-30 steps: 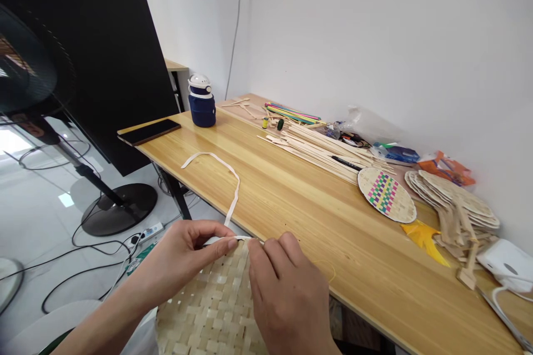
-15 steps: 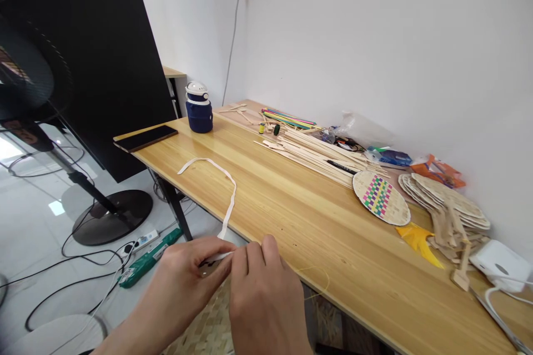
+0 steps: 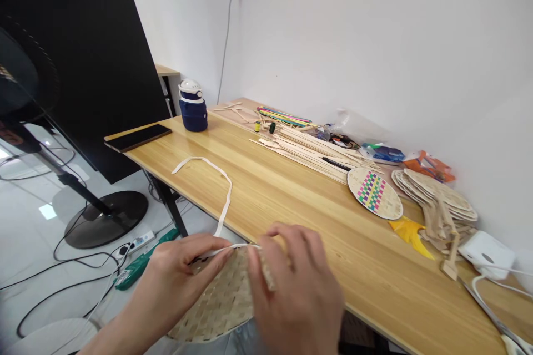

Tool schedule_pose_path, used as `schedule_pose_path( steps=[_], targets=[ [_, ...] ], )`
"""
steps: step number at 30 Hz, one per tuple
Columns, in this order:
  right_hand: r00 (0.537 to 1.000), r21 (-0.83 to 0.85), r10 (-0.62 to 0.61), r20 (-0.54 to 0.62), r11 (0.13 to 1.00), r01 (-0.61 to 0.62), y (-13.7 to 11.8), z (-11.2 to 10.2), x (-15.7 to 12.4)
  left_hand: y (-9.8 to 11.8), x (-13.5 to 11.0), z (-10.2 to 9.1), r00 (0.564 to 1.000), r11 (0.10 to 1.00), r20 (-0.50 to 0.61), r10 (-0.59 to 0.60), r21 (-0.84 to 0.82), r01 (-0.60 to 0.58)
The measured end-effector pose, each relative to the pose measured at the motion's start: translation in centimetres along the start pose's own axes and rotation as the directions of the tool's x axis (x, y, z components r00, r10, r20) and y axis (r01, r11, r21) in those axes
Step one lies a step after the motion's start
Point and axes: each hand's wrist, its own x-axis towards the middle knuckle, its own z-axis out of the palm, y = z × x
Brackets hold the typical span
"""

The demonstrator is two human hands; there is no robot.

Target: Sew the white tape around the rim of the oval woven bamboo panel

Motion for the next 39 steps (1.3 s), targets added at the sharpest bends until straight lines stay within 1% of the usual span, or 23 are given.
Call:
schedule_pose_path(
  steps=[1,2,3,4,5,6,7,8,9,10,13,14,16,18,22,25,28,30,31,34,36,38,39],
  targets=[
    [0.999,-0.001,0.018,-0.033,1.0,-0.018,0.7,-0.4,0.0,0.0,0.0,-0.1,1.0,1.0,0.001,0.025,-0.003,-0.025],
    [0.997,0.021,0.064,-0.043,0.998,-0.063,1.4,-0.6,0.0,0.0,0.0,-0.1,0.999,0.999,0.005,0.049,-0.008,-0.049],
    [0.993,0.081,0.117,-0.009,0.99,-0.116,1.9,-0.8,0.0,0.0,-0.1,-0.1,0.997,0.997,0.013,0.075,-0.016,-0.075],
    [0.981,0.175,0.178,0.073,0.966,-0.188,2.3,-0.7,0.0,0.0,-0.1,-0.1,0.995,0.995,0.021,0.099,-0.026,-0.099],
    [0.953,0.286,0.226,0.204,0.917,-0.278,2.5,-0.6,0.0,0.1,-0.2,-0.1,0.992,0.992,0.029,0.123,-0.035,-0.122],
    [0.901,0.387,0.238,0.364,0.841,-0.378,2.6,-0.5,0.1,0.1,-0.3,-0.1,0.988,0.988,0.038,0.148,-0.043,-0.146],
    [0.828,0.456,0.219,0.516,0.749,-0.482,2.5,-0.3,0.3,0.2,-0.4,-0.2,0.984,0.984,0.053,0.172,-0.047,-0.17],
    [0.752,0.49,0.184,0.633,0.658,-0.572,2.4,-0.1,0.5,0.2,-0.5,-0.2,0.978,0.98,0.067,0.197,-0.046,-0.194],
    [0.689,0.501,0.15,0.709,0.58,-0.642,2.2,0.0,0.7,0.2,-0.5,-0.2,0.972,0.975,0.08,0.22,-0.039,-0.218],
    [0.644,0.5,0.136,0.753,0.518,-0.694,2.0,0.0,0.8,0.2,-0.5,-0.3,0.966,0.97,0.096,0.241,-0.025,-0.24],
    [0.564,0.472,0.165,0.809,0.39,-0.791,1.7,0.1,1.1,0.0,-0.6,-0.4,0.942,0.95,0.137,0.305,0.031,-0.312],
    [0.536,0.451,0.171,0.827,0.365,-0.814,1.7,0.1,1.1,0.0,-0.6,-0.4,0.93,0.936,0.136,0.341,0.04,-0.349],
    [0.488,0.411,0.168,0.857,0.349,-0.842,1.8,0.1,1.0,-0.1,-0.7,-0.3,0.899,0.902,0.108,0.425,0.038,-0.43],
    [0.459,0.381,0.159,0.874,0.361,-0.851,1.9,0.1,1.0,-0.1,-0.7,-0.2,0.871,0.871,0.064,0.487,0.033,-0.489],
    [0.445,0.343,0.169,0.879,0.424,-0.838,2.0,-0.1,1.2,0.0,-0.7,0.0,0.854,0.852,0.058,0.517,0.056,-0.52],
    [0.453,0.324,0.169,0.875,0.491,-0.809,2.2,-0.3,1.2,0.0,-0.7,0.1,0.856,0.854,0.069,0.513,0.061,-0.517],
    [0.458,0.33,0.163,0.874,0.494,-0.805,2.3,-0.3,1.3,-0.1,-0.7,0.1,0.879,0.88,0.081,0.469,0.037,-0.473],
    [0.441,0.33,0.169,0.882,0.447,-0.832,2.3,-0.2,1.3,-0.2,-0.6,0.1,0.9,0.905,0.102,0.423,0.005,-0.426],
    [0.42,0.325,0.171,0.891,0.404,-0.855,2.3,-0.1,1.3,-0.2,-0.6,0.1,0.911,0.917,0.115,0.397,-0.012,-0.399],
    [0.338,0.299,0.152,0.929,0.233,-0.926,2.0,0.3,1.2,-0.4,-0.6,0.0,0.933,0.946,0.155,0.323,-0.044,-0.321],
    [0.303,0.285,0.133,0.944,0.14,-0.948,1.9,0.7,0.9,-0.5,-0.6,0.1,0.944,0.959,0.171,0.284,-0.06,-0.278],
    [0.302,0.295,0.138,0.943,0.065,-0.953,1.7,1.3,0.6,-0.7,-0.5,0.1,0.951,0.965,0.165,0.26,-0.073,-0.251],
    [0.315,0.316,0.16,0.935,0.021,-0.948,1.7,1.7,0.5,-0.9,-0.4,0.2,0.955,0.967,0.156,0.25,-0.078,-0.241]
  ],
)
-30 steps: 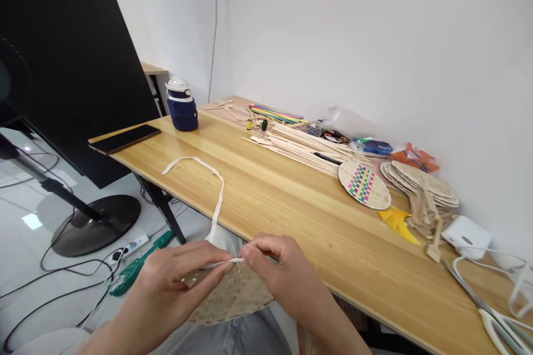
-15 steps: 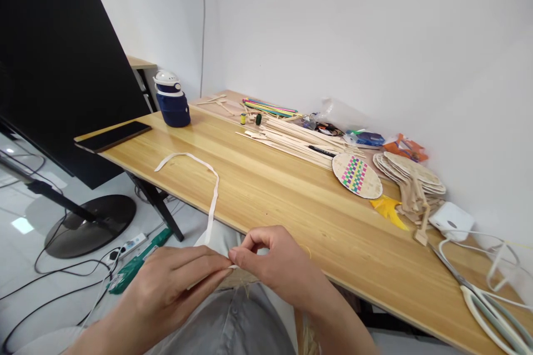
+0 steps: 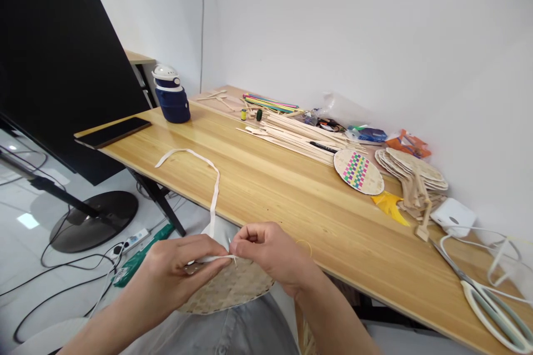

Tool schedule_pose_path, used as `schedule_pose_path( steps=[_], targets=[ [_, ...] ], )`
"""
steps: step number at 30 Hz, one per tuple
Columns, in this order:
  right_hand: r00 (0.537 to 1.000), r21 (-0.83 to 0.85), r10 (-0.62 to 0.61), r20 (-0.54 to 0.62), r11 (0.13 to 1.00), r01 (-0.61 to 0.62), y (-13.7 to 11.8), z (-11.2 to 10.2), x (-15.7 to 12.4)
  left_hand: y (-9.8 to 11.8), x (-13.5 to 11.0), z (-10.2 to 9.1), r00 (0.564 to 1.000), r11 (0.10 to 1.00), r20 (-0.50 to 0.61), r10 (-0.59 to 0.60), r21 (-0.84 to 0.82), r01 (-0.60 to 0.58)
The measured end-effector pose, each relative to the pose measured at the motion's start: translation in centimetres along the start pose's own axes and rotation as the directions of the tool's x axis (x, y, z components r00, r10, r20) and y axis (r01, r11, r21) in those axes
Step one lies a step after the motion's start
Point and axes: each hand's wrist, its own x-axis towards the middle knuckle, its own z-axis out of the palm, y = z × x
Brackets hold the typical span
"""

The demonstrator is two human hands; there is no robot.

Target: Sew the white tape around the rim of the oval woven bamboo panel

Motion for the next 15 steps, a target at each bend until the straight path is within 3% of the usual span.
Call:
schedule_pose_path(
  steps=[3,7,10,13,15],
  targets=[
    [0.985,0.213,-0.105,-0.138,0.968,0.133,0.4,-0.1,1.2,-0.4,0.2,-0.1,0.999,0.999,-0.011,-0.033,-0.033,0.033],
    [0.95,0.541,-0.145,-0.277,0.794,0.279,-0.4,-1.5,2.1,-1.1,0.9,-0.9,0.995,0.989,0.012,-0.098,-0.11,0.098],
    [0.923,0.62,-0.182,-0.34,0.695,0.365,-1.5,-4.1,1.2,-1.6,1.5,-2.1,0.98,0.961,0.007,-0.2,-0.194,0.197],
    [0.81,0.561,-0.182,-0.558,0.636,0.529,-1.6,-8.4,-0.4,-2.0,1.8,-3.2,0.93,0.857,0.049,-0.364,-0.374,0.355],
    [0.667,0.453,-0.136,-0.732,0.635,0.626,-1.2,-11.7,-1.6,-2.1,1.9,-3.6,0.885,0.741,0.098,-0.456,-0.509,0.438]
  ],
)
